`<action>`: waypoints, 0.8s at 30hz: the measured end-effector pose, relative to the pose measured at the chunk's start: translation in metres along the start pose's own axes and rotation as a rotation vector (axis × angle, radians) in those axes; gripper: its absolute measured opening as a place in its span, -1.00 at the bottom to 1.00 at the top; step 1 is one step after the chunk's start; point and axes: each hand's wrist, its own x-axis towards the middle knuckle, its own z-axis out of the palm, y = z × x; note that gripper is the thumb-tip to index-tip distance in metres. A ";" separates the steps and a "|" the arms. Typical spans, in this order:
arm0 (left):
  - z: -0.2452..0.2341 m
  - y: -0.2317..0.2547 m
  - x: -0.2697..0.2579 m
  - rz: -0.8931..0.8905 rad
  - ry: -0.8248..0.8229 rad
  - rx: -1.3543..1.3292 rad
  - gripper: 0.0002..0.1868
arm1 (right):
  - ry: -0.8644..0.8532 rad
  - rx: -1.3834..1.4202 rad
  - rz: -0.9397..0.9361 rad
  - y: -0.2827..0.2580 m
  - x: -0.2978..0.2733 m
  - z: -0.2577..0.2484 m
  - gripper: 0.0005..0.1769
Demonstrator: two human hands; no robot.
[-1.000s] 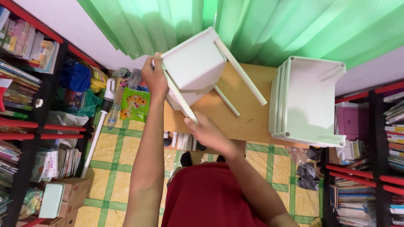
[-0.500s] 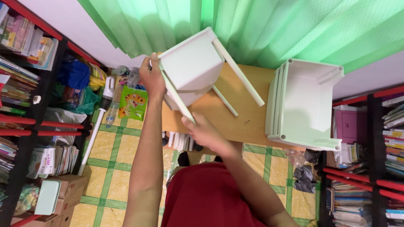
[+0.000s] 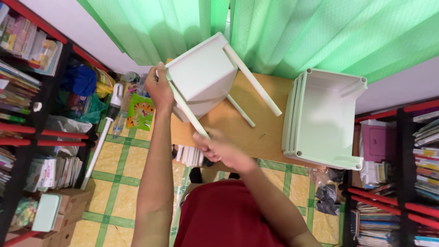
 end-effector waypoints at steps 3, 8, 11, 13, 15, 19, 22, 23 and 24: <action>0.000 -0.001 -0.006 0.010 0.030 0.003 -0.61 | -0.273 0.623 0.184 -0.018 -0.005 -0.011 -0.69; 0.003 0.003 -0.015 -0.065 0.048 0.002 -0.61 | 0.391 -0.925 -0.099 -0.006 -0.016 0.010 -0.70; 0.001 0.005 -0.019 -0.055 0.068 0.004 -0.61 | 0.358 -1.135 -0.738 0.003 -0.019 0.005 -0.66; 0.002 0.008 -0.015 -0.029 0.068 -0.018 -0.61 | 0.034 -0.454 -0.630 -0.001 -0.012 -0.014 -0.66; 0.002 0.008 -0.020 -0.040 0.095 0.014 -0.61 | -0.393 0.646 0.179 -0.004 -0.008 -0.034 -0.68; 0.009 0.013 -0.024 -0.013 0.053 -0.028 -0.61 | -0.273 0.411 0.215 0.000 -0.008 -0.039 -0.63; 0.013 0.015 -0.026 -0.092 0.070 -0.035 -0.61 | 0.102 -0.149 0.166 0.000 -0.015 -0.026 -0.57; 0.012 0.015 -0.025 -0.076 0.077 -0.045 -0.62 | 0.095 -0.110 0.184 -0.003 -0.017 -0.022 -0.65; 0.012 0.015 -0.028 -0.069 0.078 -0.056 -0.63 | 0.095 -0.068 0.207 -0.003 -0.022 -0.021 -0.73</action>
